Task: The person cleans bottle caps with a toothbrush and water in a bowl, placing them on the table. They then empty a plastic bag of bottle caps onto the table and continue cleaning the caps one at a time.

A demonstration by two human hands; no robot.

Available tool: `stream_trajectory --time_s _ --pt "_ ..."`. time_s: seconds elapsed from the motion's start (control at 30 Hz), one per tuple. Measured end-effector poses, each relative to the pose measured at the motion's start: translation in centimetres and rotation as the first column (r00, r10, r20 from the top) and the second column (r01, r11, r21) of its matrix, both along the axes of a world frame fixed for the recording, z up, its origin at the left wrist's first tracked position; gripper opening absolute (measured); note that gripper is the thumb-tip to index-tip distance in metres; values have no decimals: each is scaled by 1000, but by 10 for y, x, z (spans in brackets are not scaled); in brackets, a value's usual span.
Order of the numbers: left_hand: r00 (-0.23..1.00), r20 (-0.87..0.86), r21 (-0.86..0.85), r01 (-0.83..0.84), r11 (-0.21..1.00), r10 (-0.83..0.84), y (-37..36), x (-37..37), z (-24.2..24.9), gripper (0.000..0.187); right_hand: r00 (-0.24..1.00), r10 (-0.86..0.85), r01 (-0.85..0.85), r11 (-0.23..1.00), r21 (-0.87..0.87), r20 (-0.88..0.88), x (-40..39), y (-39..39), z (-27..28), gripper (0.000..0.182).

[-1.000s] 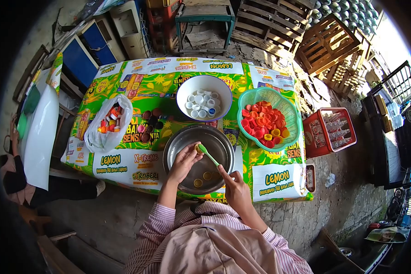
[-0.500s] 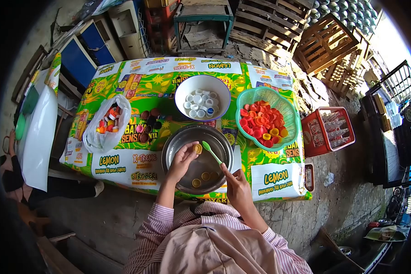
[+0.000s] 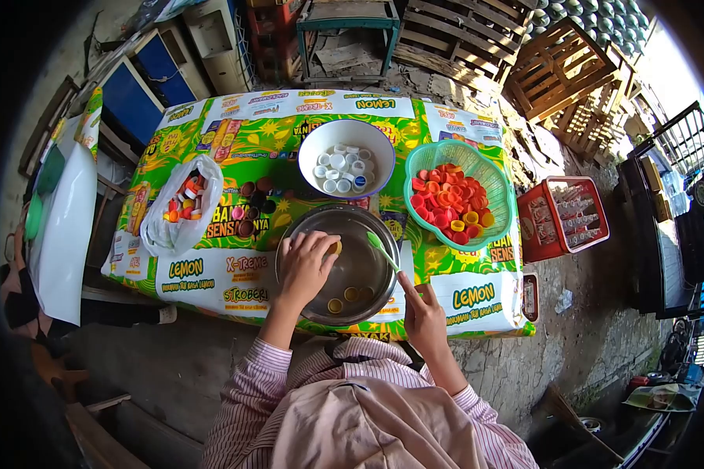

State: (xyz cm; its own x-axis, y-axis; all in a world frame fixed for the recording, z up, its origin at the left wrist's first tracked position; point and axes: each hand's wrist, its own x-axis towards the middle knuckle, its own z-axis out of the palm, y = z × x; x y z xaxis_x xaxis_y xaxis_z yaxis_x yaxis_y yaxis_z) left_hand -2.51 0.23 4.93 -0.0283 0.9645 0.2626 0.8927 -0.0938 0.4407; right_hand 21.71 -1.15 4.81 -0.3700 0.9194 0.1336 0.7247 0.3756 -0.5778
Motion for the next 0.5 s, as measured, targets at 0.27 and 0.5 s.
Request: stream_trajectory --time_s 0.27,0.5 --pt "997 58 -28 -58 998 60 -4 -5 -16 27 999 28 -28 1000 5 38 1 -8 0 51" --pt "152 987 -91 300 950 47 -5 -2 20 33 968 -6 11 1000 15 -252 -3 -9 40 45"
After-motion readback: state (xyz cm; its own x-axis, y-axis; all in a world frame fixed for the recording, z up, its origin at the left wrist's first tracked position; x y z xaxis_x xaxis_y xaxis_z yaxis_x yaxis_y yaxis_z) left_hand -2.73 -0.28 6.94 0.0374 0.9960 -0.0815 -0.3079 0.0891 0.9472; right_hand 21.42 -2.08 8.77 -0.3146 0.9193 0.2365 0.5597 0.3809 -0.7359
